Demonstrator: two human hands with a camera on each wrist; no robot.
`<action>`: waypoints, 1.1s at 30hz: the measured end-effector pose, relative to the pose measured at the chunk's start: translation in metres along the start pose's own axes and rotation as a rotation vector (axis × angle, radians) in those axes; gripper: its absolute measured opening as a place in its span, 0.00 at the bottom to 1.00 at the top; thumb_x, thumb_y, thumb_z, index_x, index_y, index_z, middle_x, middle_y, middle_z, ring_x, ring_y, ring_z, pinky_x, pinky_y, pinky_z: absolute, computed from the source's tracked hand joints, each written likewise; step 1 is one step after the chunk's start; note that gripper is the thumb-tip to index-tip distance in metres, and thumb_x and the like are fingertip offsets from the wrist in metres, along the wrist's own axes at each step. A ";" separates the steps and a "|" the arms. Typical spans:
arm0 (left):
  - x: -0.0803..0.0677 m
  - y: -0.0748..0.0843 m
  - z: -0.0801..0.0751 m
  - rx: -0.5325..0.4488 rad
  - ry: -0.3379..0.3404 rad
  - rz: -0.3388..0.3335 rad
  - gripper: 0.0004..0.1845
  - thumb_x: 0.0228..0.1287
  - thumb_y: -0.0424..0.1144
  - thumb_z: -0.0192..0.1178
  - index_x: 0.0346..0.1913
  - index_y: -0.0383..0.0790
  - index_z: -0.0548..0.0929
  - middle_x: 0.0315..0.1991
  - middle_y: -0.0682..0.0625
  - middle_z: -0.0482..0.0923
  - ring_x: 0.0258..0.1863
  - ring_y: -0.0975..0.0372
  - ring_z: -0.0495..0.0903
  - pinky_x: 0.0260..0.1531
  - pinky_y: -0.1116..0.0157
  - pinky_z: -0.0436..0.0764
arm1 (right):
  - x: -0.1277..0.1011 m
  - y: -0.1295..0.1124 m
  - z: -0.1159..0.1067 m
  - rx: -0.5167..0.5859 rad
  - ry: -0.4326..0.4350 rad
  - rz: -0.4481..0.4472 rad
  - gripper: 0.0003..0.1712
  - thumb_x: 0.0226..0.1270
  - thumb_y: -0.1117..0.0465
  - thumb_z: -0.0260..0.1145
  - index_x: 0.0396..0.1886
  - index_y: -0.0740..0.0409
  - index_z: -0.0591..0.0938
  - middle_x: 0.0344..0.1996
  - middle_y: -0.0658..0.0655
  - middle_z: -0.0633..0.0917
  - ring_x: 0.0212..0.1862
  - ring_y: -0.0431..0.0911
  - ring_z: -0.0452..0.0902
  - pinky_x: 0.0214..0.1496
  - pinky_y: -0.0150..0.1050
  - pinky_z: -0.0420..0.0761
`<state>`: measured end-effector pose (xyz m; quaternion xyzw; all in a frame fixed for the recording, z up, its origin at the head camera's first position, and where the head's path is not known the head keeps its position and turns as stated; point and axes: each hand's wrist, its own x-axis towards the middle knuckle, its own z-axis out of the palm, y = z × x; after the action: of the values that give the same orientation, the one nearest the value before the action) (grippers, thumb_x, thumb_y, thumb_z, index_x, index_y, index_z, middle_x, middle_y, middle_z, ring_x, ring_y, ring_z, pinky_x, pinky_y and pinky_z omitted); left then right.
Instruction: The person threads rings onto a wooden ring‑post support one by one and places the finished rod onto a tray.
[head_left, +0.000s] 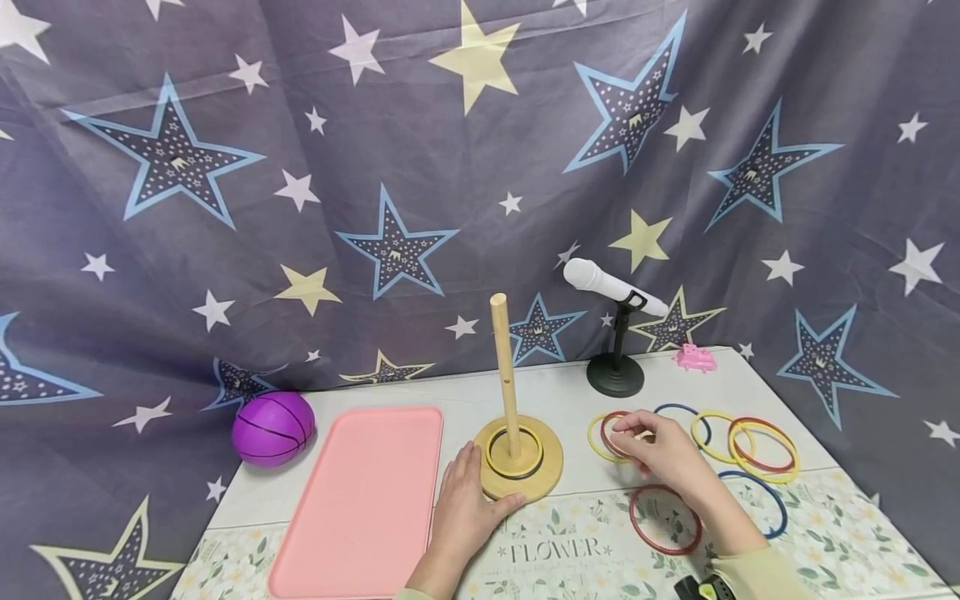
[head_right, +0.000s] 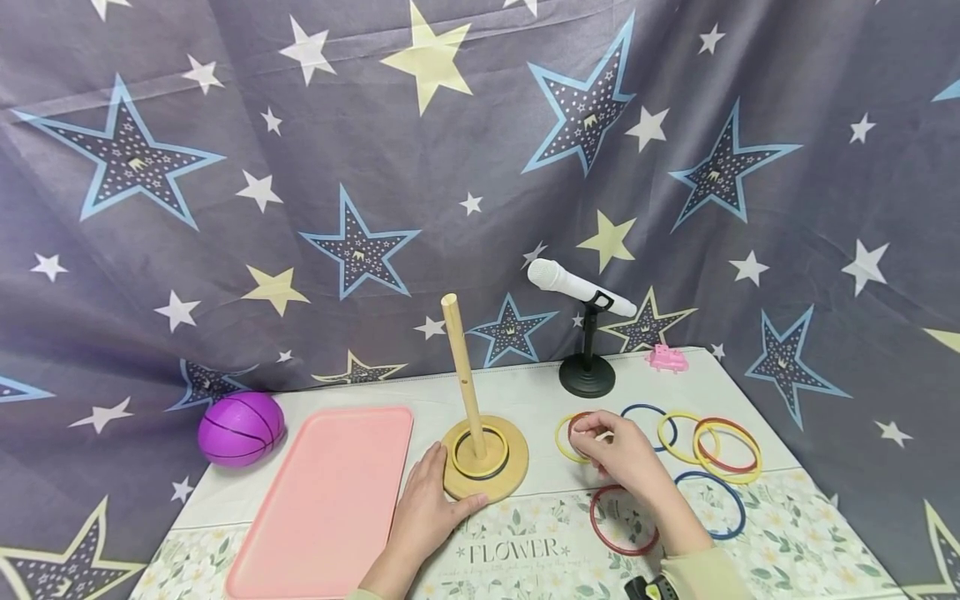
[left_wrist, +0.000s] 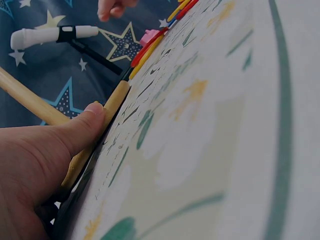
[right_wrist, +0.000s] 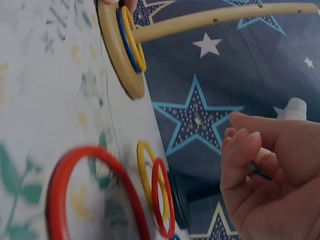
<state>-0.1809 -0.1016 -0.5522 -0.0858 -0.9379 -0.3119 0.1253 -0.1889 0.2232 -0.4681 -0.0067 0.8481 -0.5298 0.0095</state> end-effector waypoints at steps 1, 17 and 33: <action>0.000 0.000 0.000 -0.001 0.000 0.001 0.60 0.52 0.64 0.85 0.75 0.22 0.74 0.77 0.26 0.69 0.77 0.32 0.69 0.77 0.37 0.68 | -0.001 0.002 -0.003 -0.005 0.001 0.006 0.15 0.78 0.55 0.76 0.54 0.60 0.87 0.37 0.56 0.86 0.25 0.46 0.76 0.24 0.38 0.79; 0.000 -0.001 0.000 -0.007 -0.007 -0.012 0.61 0.52 0.64 0.85 0.77 0.22 0.72 0.78 0.26 0.67 0.77 0.31 0.67 0.77 0.35 0.67 | -0.019 0.041 -0.040 0.038 -0.101 0.085 0.21 0.80 0.59 0.74 0.63 0.67 0.85 0.25 0.59 0.82 0.20 0.47 0.73 0.23 0.40 0.76; 0.000 -0.001 0.001 0.002 -0.015 -0.015 0.61 0.53 0.65 0.84 0.77 0.22 0.72 0.79 0.26 0.67 0.78 0.31 0.67 0.77 0.36 0.68 | -0.022 0.062 -0.054 -0.037 -0.220 0.085 0.20 0.77 0.54 0.76 0.60 0.63 0.89 0.43 0.56 0.88 0.28 0.48 0.77 0.25 0.40 0.82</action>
<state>-0.1811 -0.1021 -0.5540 -0.0812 -0.9398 -0.3111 0.1160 -0.1681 0.2995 -0.5004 -0.0290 0.8511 -0.5091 0.1247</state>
